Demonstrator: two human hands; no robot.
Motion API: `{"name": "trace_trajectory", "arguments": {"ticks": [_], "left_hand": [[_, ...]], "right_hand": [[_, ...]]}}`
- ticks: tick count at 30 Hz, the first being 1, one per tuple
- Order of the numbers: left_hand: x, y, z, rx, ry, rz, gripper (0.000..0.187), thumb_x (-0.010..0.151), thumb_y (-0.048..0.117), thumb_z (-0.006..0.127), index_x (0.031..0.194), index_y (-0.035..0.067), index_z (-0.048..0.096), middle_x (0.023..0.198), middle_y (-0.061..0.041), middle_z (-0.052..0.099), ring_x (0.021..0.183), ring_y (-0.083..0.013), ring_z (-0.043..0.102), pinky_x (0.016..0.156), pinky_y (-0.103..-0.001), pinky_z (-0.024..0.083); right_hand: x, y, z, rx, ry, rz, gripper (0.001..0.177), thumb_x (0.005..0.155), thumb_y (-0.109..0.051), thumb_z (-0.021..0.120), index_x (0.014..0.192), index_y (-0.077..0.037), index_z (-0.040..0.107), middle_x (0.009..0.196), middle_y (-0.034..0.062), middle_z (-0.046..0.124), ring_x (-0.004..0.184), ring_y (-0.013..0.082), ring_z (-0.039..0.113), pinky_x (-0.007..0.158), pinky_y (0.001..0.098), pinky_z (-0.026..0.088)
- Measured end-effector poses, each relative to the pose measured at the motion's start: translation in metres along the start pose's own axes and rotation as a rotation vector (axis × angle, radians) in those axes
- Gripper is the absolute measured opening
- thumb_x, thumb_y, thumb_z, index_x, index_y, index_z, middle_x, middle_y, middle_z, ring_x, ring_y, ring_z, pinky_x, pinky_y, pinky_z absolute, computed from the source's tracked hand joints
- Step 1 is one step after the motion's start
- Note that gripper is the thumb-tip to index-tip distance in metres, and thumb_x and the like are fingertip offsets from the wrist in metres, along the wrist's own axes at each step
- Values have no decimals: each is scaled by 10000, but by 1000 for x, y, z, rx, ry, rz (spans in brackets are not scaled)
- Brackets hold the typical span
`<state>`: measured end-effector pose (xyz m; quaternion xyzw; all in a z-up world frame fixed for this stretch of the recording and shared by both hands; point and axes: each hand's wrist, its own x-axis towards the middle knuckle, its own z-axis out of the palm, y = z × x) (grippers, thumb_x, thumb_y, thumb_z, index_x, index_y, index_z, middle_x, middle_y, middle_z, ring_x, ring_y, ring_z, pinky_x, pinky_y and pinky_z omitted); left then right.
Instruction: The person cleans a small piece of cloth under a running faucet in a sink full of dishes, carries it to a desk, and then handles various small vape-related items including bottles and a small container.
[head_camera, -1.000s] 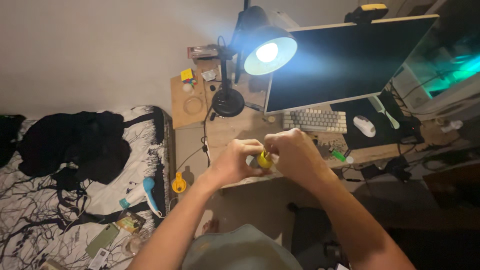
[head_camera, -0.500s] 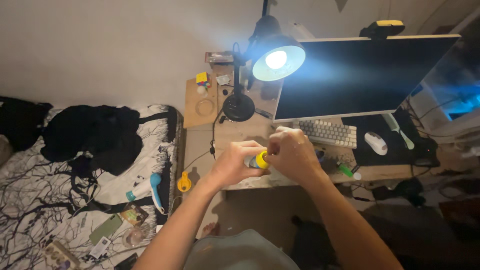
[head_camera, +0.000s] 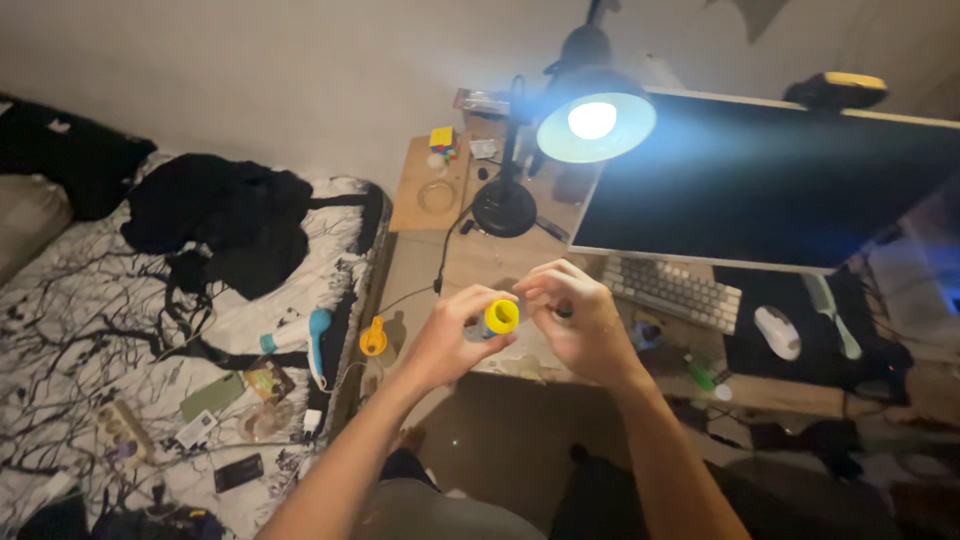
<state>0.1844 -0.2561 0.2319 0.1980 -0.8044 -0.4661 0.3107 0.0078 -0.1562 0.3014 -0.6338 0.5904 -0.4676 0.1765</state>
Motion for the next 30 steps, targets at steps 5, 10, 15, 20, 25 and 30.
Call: {"name": "trace_trajectory", "arguments": {"ticks": [5, 10, 15, 20, 25, 30], "left_hand": [[-6, -34, -27, 60, 128, -149, 430, 824, 196, 804, 1231, 121, 687, 1203, -64, 688, 1080, -245, 688, 844, -351, 579], [25, -91, -80, 13, 284, -169, 388, 849, 147, 786, 1218, 102, 676, 1219, -76, 686, 1120, -248, 698, 898, -340, 598], [87, -151, -135, -62, 358, -94, 402, 851, 76, 773, 1235, 68, 653, 1223, -121, 659, 1120, -262, 704, 934, -347, 607], [132, -209, -172, 42, 324, -119, 409, 859, 78, 789, 1248, 81, 664, 1159, -106, 676, 1062, -263, 707, 868, -363, 591], [145, -250, -181, 37, 295, -133, 411, 872, 85, 800, 1258, 97, 661, 1157, -101, 662, 1062, -268, 697, 874, -360, 583], [145, -270, -177, 16, 254, -72, 429, 855, 94, 821, 1249, 80, 652, 1144, -97, 681, 1061, -272, 695, 903, -374, 563]], "right_hand": [[14, 88, 43, 127, 3, 427, 160, 885, -59, 731, 1042, -33, 711, 919, 76, 702, 791, 124, 637, 692, 258, 531], [79, 272, 99, -51, 110, 345, 384, 894, -151, 733, 1234, -31, 602, 1071, 88, 726, 1018, 218, 704, 899, 342, 552], [180, 398, 143, -515, 583, 98, 739, 787, -138, 863, 1369, 68, 456, 1175, 257, 623, 1086, 372, 609, 927, 440, 473], [233, 416, 139, -34, 601, 353, 329, 939, -212, 783, 1113, 28, 640, 971, 77, 695, 884, 192, 651, 787, 330, 530], [250, 435, 135, 139, 636, 462, 325, 1077, -268, 692, 891, -10, 628, 748, 18, 586, 666, 113, 535, 600, 306, 431], [259, 425, 137, 182, 636, 460, 309, 1090, -299, 627, 878, -76, 596, 678, -19, 565, 565, 86, 545, 503, 282, 432]]}}
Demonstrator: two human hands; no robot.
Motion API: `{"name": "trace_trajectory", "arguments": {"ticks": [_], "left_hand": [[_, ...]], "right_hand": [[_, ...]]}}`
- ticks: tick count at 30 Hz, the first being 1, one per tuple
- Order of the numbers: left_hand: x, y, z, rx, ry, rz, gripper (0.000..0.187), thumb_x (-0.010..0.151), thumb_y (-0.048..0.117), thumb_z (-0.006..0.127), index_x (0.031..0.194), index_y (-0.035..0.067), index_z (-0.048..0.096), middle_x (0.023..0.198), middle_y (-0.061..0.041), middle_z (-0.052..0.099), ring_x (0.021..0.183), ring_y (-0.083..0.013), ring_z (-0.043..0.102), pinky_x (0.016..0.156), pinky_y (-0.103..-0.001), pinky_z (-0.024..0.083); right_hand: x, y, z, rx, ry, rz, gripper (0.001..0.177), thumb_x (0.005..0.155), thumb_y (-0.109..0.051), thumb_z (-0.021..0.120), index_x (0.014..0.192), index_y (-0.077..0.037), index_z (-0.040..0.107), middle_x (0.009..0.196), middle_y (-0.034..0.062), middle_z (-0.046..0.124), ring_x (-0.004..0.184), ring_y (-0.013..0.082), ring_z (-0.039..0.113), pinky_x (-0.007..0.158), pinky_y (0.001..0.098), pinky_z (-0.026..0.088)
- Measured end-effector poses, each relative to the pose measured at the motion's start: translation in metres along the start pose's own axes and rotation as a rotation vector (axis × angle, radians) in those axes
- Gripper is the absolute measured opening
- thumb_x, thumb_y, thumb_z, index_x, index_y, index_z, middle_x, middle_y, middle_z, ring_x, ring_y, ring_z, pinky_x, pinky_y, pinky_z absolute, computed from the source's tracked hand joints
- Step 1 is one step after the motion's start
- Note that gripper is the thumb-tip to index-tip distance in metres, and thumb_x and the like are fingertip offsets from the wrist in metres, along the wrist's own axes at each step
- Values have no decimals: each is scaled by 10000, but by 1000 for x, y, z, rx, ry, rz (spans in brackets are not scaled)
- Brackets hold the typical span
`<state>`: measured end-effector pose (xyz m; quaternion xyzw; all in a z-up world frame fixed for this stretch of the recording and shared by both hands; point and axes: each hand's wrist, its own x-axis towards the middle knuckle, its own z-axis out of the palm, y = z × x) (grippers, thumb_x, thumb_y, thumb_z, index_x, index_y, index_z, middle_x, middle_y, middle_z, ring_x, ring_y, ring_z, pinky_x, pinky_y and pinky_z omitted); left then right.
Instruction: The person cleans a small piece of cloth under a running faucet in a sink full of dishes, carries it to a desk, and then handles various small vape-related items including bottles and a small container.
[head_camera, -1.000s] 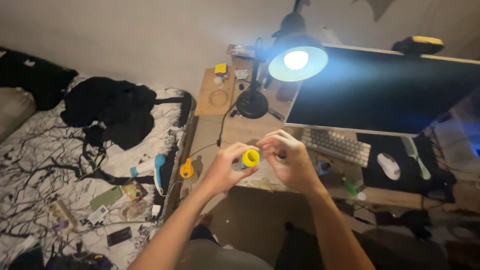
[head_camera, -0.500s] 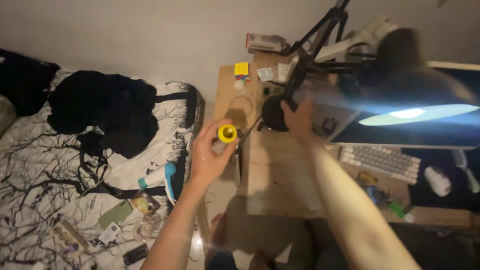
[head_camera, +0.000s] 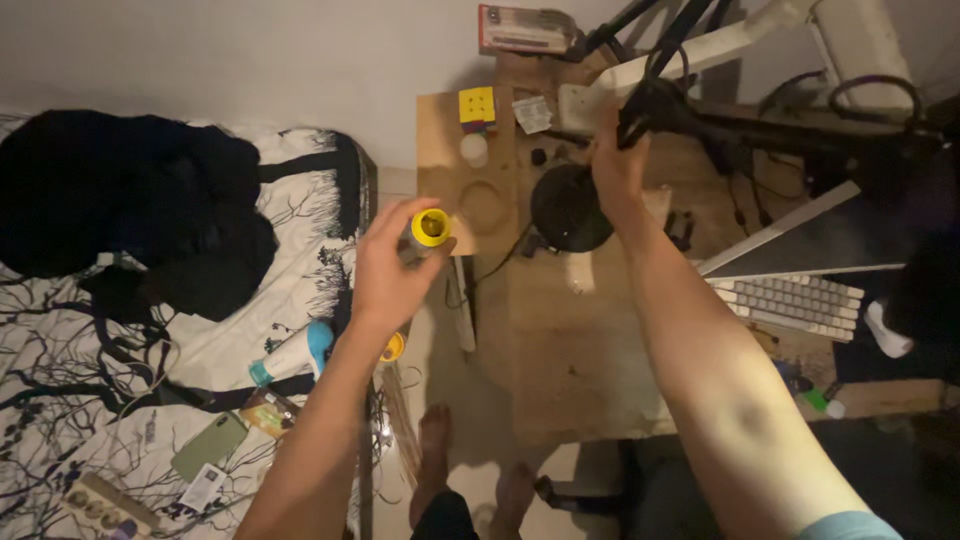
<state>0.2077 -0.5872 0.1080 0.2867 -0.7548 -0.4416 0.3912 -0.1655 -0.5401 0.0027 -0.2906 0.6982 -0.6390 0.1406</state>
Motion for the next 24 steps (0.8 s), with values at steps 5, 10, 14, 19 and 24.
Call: {"name": "trace_trajectory", "arguments": {"ticks": [5, 10, 14, 19, 24], "left_hand": [[0, 3, -1, -11, -37, -83, 417, 839, 99, 817, 1223, 76, 657, 1167, -103, 683, 1037, -266, 699, 803, -345, 572], [-9, 3, -2, 25, -5, 35, 419, 837, 92, 830, 1221, 64, 664, 1162, -114, 689, 1078, -291, 695, 885, -361, 556], [-17, 1, -1, -54, -21, -37, 406, 833, 100, 804, 1214, 65, 667, 1167, -122, 678, 1073, -290, 699, 826, -332, 570], [-25, -5, -1, 1, -29, -50, 422, 821, 116, 821, 1200, 34, 655, 1150, -125, 676, 1042, -290, 692, 800, -335, 554], [-23, -4, -3, -20, -56, -68, 387, 822, 113, 810, 1177, 47, 674, 1097, -107, 683, 1029, -284, 696, 791, -340, 546]], "right_hand": [[-13, -28, -1, 85, -14, -35, 251, 1116, -293, 605, 989, -82, 652, 726, -43, 540, 589, 74, 478, 512, 275, 376], [-13, -37, -3, 30, -14, -117, 199, 1105, -294, 614, 1073, -98, 635, 805, -52, 591, 673, 61, 533, 583, 274, 433], [-10, -37, -4, -9, -43, 17, 291, 1109, -314, 589, 921, -93, 610, 653, -34, 511, 540, 83, 463, 489, 290, 354], [-5, -45, -6, -136, -48, 34, 350, 1089, -352, 602, 851, -96, 605, 623, -27, 538, 512, 89, 510, 472, 290, 397], [-7, -63, -4, -19, -18, 63, 324, 1063, -365, 620, 879, -97, 634, 632, -33, 541, 507, 97, 498, 467, 294, 375]]}}
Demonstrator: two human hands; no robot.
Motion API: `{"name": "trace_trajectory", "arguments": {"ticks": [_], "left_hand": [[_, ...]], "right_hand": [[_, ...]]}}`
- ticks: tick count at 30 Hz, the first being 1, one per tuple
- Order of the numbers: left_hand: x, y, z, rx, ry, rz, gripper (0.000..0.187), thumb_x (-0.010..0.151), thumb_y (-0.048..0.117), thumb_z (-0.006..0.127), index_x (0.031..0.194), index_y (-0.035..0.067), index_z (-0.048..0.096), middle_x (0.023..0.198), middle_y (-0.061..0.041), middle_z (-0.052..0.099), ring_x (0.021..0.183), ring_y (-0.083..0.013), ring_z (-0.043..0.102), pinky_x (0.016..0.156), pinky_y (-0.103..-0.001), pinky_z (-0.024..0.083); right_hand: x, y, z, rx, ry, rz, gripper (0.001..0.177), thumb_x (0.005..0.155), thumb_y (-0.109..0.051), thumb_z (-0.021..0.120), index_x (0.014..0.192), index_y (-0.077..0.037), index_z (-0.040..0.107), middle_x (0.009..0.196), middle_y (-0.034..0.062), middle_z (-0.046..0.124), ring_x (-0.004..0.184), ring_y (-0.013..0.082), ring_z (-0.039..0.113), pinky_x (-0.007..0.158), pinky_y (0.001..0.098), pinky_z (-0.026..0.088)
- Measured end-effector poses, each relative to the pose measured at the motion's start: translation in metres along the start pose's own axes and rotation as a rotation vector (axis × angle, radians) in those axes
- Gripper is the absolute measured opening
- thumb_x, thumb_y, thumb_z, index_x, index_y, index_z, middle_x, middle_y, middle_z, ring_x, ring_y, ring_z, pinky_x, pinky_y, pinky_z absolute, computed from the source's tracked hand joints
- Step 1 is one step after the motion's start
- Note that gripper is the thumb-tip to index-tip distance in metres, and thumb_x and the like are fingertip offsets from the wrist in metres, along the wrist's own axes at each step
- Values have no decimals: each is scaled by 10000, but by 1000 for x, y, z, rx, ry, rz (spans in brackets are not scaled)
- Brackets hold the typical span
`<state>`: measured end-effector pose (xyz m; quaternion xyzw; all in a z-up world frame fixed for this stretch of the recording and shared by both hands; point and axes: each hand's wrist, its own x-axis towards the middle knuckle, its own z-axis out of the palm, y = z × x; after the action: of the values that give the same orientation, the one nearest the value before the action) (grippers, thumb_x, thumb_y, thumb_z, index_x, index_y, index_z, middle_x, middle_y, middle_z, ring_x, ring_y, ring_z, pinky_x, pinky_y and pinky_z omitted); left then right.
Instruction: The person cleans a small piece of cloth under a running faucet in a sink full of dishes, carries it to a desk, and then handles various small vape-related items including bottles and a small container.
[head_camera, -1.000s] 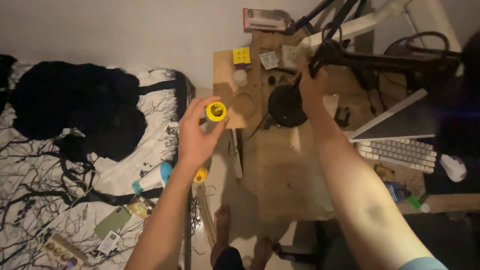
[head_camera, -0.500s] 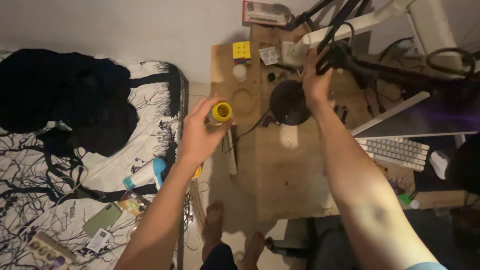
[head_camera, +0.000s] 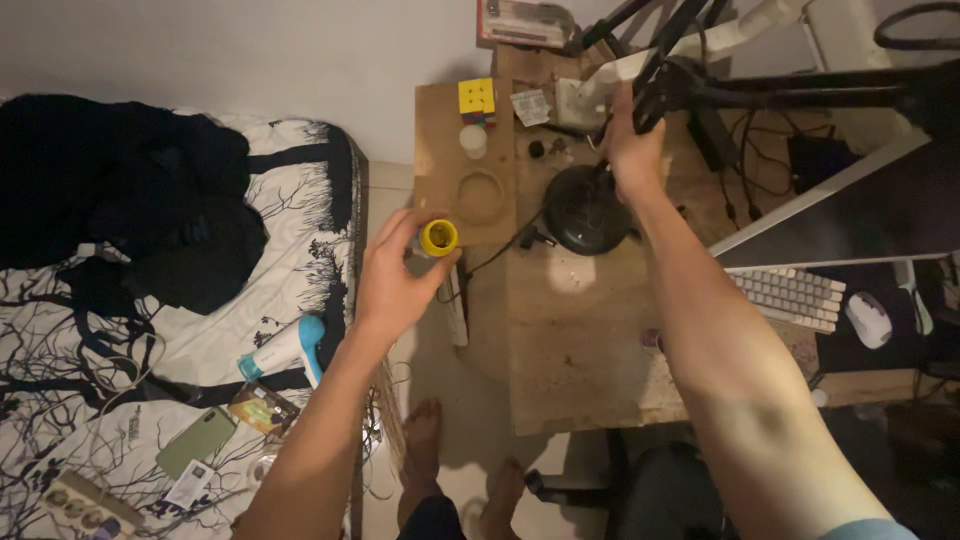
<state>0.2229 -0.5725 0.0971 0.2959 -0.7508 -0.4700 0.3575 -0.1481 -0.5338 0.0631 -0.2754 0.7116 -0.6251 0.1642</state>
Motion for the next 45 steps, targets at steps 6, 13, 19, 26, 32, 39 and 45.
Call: {"name": "trace_trajectory", "arguments": {"ticks": [6, 13, 19, 26, 32, 39, 45], "left_hand": [[-3, -1, -7, 35, 30, 45, 380, 840, 99, 807, 1183, 30, 660, 1138, -125, 683, 1055, -319, 687, 854, -365, 541], [-36, 3, -28, 47, 120, 52, 404, 829, 92, 806, 1206, 48, 669, 1155, -127, 689, 1065, -323, 686, 914, -374, 541], [-87, 11, -42, 140, 269, 69, 395, 823, 65, 805, 1198, 69, 680, 1133, -107, 684, 1063, -311, 677, 891, -379, 556], [-148, 46, -41, 138, 420, -150, 407, 803, 74, 802, 1191, 84, 680, 1154, -91, 692, 978, -276, 689, 781, -356, 542], [-183, 55, -47, 223, 533, -113, 401, 830, 86, 818, 1205, 84, 676, 1166, -96, 682, 1053, -283, 692, 820, -371, 554], [-192, 38, -68, 199, 558, -192, 412, 832, 94, 809, 1219, 101, 668, 1187, -95, 683, 1096, -275, 704, 793, -358, 596], [-181, -7, -94, 220, 538, -203, 405, 832, 70, 810, 1216, 85, 680, 1174, -107, 691, 1057, -259, 712, 798, -353, 597]], "right_hand": [[-21, -30, -2, -17, 18, 79, 380, 1069, -402, 615, 849, -92, 612, 603, -23, 541, 482, 101, 481, 460, 297, 388], [-55, -77, 4, -78, -52, 48, 377, 1064, -400, 573, 829, -106, 549, 611, -18, 492, 477, 110, 463, 430, 317, 350], [-87, -95, 17, -170, -140, -179, 290, 1088, -379, 584, 997, -113, 657, 828, -42, 623, 729, 56, 578, 612, 269, 479], [-126, -91, 60, -21, -285, -31, 380, 1054, -410, 622, 971, -40, 649, 839, -15, 609, 753, 114, 562, 661, 328, 485], [-168, -64, 125, -402, -252, 129, 577, 963, -589, 611, 1056, -20, 648, 888, 199, 717, 810, 262, 696, 760, 383, 538], [-214, 8, 193, -265, -241, -108, 641, 936, -600, 694, 949, 41, 685, 862, 162, 738, 831, 242, 708, 768, 393, 543], [-227, 51, 243, -200, -374, -76, 661, 989, -557, 623, 782, 70, 623, 661, 202, 616, 678, 318, 624, 650, 478, 489]]}}
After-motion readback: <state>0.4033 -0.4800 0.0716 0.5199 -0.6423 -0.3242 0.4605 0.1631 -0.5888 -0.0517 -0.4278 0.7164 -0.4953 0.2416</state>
